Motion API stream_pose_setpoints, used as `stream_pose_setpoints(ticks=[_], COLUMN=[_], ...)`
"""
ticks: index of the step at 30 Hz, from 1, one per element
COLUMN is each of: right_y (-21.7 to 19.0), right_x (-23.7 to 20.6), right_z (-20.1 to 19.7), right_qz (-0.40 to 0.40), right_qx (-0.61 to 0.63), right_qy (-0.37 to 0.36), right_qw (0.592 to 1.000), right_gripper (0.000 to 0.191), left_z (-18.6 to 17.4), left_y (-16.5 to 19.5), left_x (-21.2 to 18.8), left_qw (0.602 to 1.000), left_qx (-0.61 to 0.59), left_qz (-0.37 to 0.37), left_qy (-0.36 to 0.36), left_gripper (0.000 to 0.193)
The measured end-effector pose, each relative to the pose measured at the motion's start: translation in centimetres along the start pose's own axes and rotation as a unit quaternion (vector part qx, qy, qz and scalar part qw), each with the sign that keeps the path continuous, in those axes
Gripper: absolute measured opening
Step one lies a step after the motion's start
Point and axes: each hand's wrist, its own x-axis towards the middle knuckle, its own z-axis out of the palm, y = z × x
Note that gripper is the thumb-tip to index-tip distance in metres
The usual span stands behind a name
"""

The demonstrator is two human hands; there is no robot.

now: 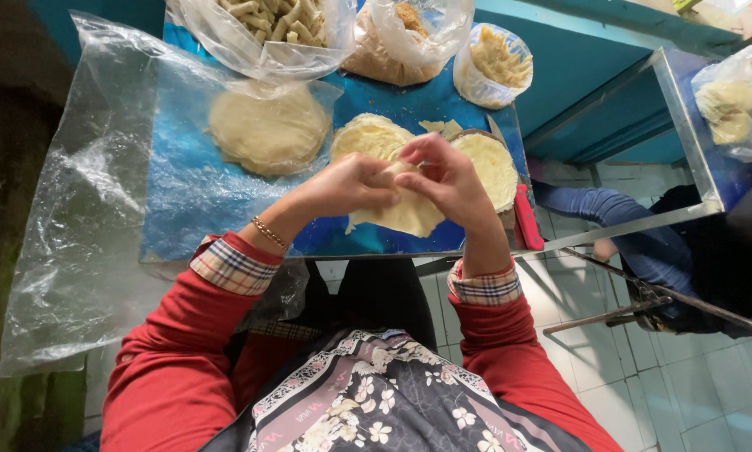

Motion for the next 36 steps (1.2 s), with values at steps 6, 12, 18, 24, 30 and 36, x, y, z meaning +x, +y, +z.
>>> stream_pose_setpoints(ticks=[6, 12, 18, 24, 30, 36], right_y=[0.7, 2.5, 2.7, 3.1, 2.6, 3.0], right_x=[-1.5, -1.4, 0.0, 1.0, 0.8, 1.4], right_z=[-0.9, -0.1, 1.4, 3.9, 4.5, 4.1], right_qz=[0.012, -0.001, -0.08, -0.134, -0.182, -0.147], right_qx=[0.012, -0.058, -0.336, -0.463, -0.472, -0.444], right_qy=[0.113, 0.167, 0.103, 0.042, 0.013, 0.017], right_qw=[0.993, 0.984, 0.933, 0.875, 0.862, 0.884], right_gripper=[0.038, 0.025, 0.026, 0.029, 0.033, 0.022], left_z=[0.3, 0.5, -7.7, -10.5, -6.1, -3.0], left_y=[-0.2, -0.4, -2.4, -1.7, -0.3, -1.1], left_x=[-0.5, -1.5, -3.6, -4.6, -3.3, -1.1], left_qw=[0.991, 0.98, 0.916, 0.709, 0.753, 0.89], left_qx=[0.058, 0.097, 0.045, 0.49, 0.459, 0.363], left_qz=[-0.072, 0.023, -0.002, 0.046, 0.167, 0.106], left_qy=[0.093, 0.175, 0.4, 0.506, 0.44, 0.255], left_gripper=[0.03, 0.022, 0.016, 0.031, 0.025, 0.008])
